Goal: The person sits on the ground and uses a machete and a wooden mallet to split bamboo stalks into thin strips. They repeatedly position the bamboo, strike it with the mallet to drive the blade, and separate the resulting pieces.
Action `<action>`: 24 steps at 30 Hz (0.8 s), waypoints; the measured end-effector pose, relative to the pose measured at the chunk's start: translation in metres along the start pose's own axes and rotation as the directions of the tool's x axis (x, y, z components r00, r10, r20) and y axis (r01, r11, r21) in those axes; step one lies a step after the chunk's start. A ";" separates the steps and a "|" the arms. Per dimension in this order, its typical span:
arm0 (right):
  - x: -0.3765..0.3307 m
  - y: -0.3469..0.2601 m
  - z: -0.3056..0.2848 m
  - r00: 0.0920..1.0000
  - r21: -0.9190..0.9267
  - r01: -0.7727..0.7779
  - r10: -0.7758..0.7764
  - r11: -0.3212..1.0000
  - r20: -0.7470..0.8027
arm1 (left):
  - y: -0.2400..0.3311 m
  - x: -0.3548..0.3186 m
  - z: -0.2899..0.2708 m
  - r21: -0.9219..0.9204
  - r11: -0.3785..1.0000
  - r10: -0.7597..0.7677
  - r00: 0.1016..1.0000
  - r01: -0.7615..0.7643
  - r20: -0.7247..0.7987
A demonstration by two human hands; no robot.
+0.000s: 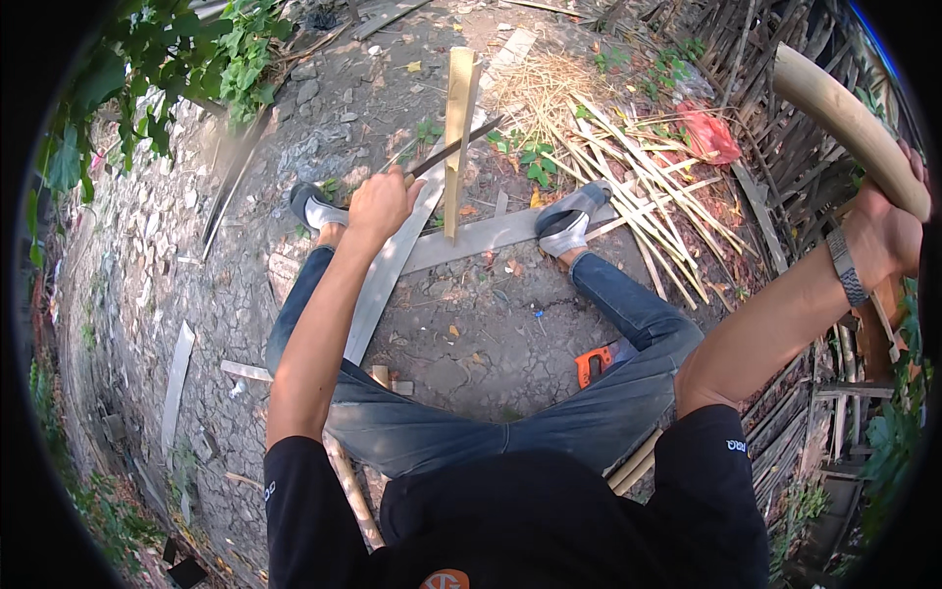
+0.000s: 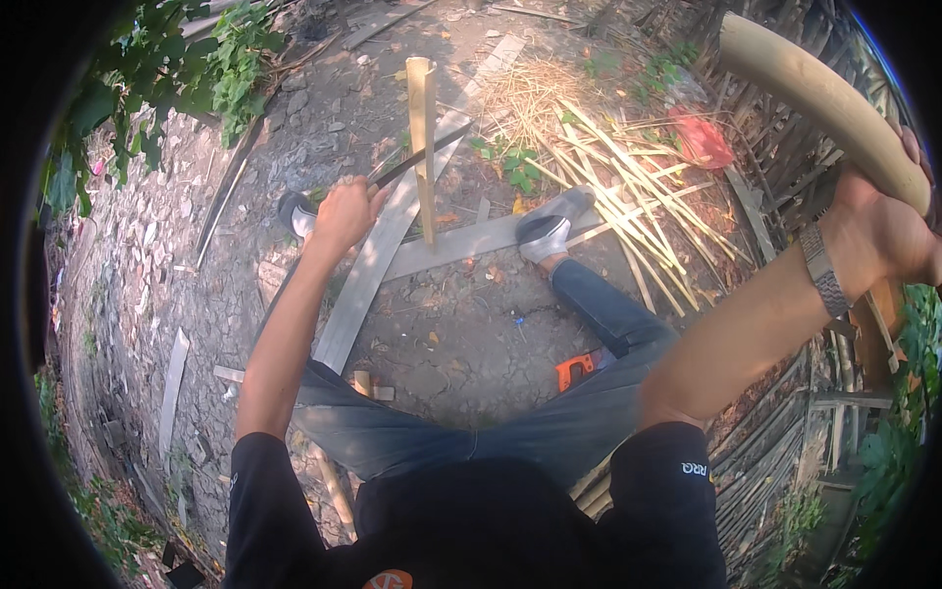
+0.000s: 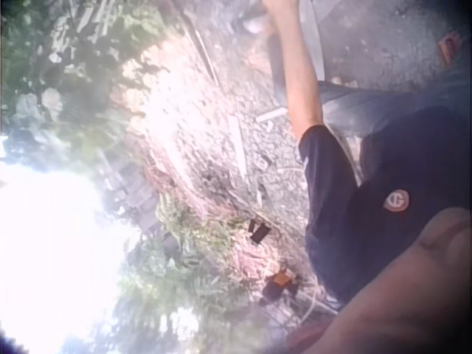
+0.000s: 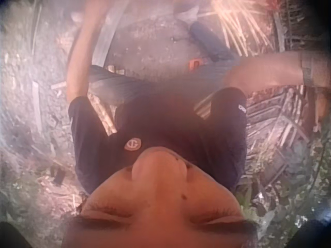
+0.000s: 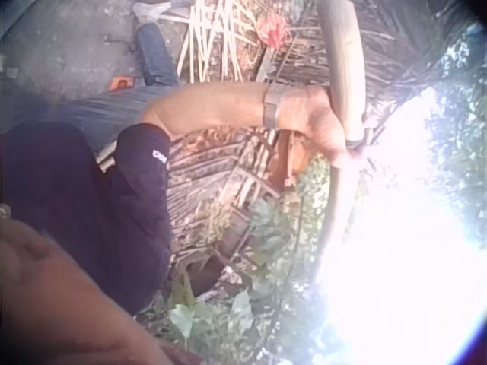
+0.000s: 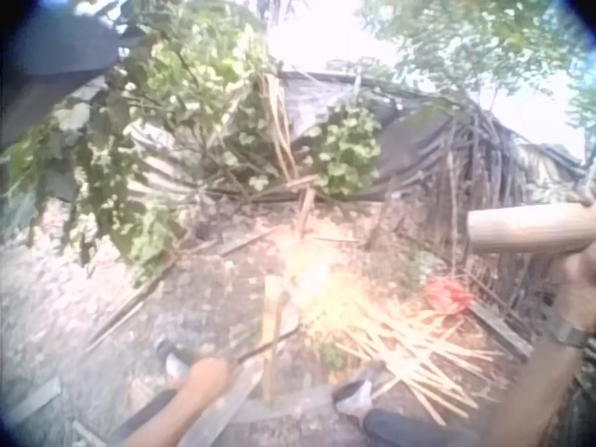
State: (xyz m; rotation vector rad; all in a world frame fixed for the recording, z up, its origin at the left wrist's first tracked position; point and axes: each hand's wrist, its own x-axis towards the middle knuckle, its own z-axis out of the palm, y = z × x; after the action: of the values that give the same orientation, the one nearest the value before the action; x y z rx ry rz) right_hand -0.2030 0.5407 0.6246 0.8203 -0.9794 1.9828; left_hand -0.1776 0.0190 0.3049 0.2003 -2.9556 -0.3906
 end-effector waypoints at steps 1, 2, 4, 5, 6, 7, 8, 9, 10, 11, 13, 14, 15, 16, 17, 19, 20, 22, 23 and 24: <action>-0.022 0.010 0.008 0.995 -0.003 -0.019 0.018 1.000 -0.093 | -0.002 -0.002 0.001 -0.002 1.000 0.004 1.000 -0.004 -0.008; -0.087 0.040 0.030 0.974 0.012 -0.147 0.147 0.989 -0.175 | -0.004 -0.001 0.005 -0.006 1.000 0.008 1.000 -0.009 -0.023; -0.225 0.098 0.012 0.829 -0.432 -0.547 0.538 0.718 -0.155 | -0.007 0.001 0.011 -0.011 1.000 0.006 0.999 -0.007 -0.049; -0.289 0.112 -0.012 0.606 -0.735 -0.581 0.788 0.350 -0.104 | -0.002 0.006 0.014 -0.016 1.000 0.012 0.998 -0.013 -0.058; -0.330 0.121 -0.056 0.168 -0.810 -0.587 0.980 0.012 -0.108 | 0.006 0.009 0.019 -0.028 0.999 0.028 0.998 -0.029 -0.055; -0.346 0.126 -0.081 -0.116 -0.740 -0.621 0.964 -0.259 -0.240 | 0.016 0.010 0.010 0.120 0.988 0.096 0.995 -0.092 -0.024; -0.345 0.124 -0.071 -0.092 -0.759 -0.607 0.969 -0.236 -0.229 | 0.008 0.002 0.012 0.106 0.991 0.078 0.997 -0.075 -0.026; -0.327 0.123 -0.054 -0.027 -0.732 -0.665 0.984 -0.149 -0.176 | -0.002 -0.002 0.017 0.092 0.994 0.063 0.997 -0.059 -0.046; -0.300 0.118 -0.042 0.036 -0.706 -0.705 0.990 -0.070 -0.134 | -0.007 -0.002 0.027 0.061 0.997 0.042 0.997 -0.039 -0.062; -0.274 0.117 -0.038 0.137 -0.670 -0.742 0.981 0.011 -0.137 | -0.012 0.000 0.034 0.022 0.996 0.084 0.994 -0.082 -0.073; -0.215 0.112 -0.014 0.435 -0.589 -0.744 0.898 0.314 -0.071 | -0.020 -0.001 0.033 0.028 0.997 0.068 0.993 -0.065 -0.092; -0.179 0.104 0.004 0.636 -0.549 -0.664 0.769 0.508 -0.057 | -0.025 0.000 0.033 0.028 0.998 0.057 0.993 -0.055 -0.104; -0.143 0.089 0.025 0.775 -0.492 -0.561 0.631 0.665 -0.031 | -0.035 0.001 0.035 0.035 0.996 0.089 0.991 -0.086 -0.101; -0.106 0.073 0.026 0.872 -0.312 -0.456 0.489 0.833 0.031 | -0.028 0.000 0.029 0.027 0.994 0.105 0.983 -0.102 -0.149; -0.071 0.047 0.025 0.909 -0.135 -0.392 0.406 0.910 0.093 | -0.022 0.005 0.029 0.023 0.995 0.100 0.985 -0.098 -0.141; -0.047 0.028 0.014 0.963 0.021 -0.253 0.249 0.967 0.103 | -0.024 0.012 0.024 0.047 0.997 0.060 0.991 -0.055 -0.121; -0.051 0.030 0.011 0.982 0.071 -0.188 0.186 0.979 0.040 | -0.022 0.015 0.021 0.060 0.998 0.038 0.994 -0.032 -0.103; -0.116 0.061 0.018 0.984 0.052 -0.151 0.155 0.987 -0.089 | -0.020 0.017 0.022 0.063 0.998 0.024 0.997 -0.020 -0.070; -0.181 0.099 0.028 0.966 0.024 -0.209 0.210 0.978 -0.152 | -0.030 0.011 0.021 0.066 0.998 0.000 0.998 0.004 -0.066; -0.253 0.116 -0.001 0.849 -0.328 -0.521 0.519 0.788 -0.102 | -0.029 0.015 0.020 0.051 0.999 0.007 0.998 -0.003 -0.068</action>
State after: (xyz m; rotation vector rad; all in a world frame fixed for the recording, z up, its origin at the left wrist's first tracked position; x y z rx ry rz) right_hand -0.1732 0.4057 0.3830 0.3603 -1.6329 2.1577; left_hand -0.1928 -0.0058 0.2804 0.2078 -2.9003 -0.3015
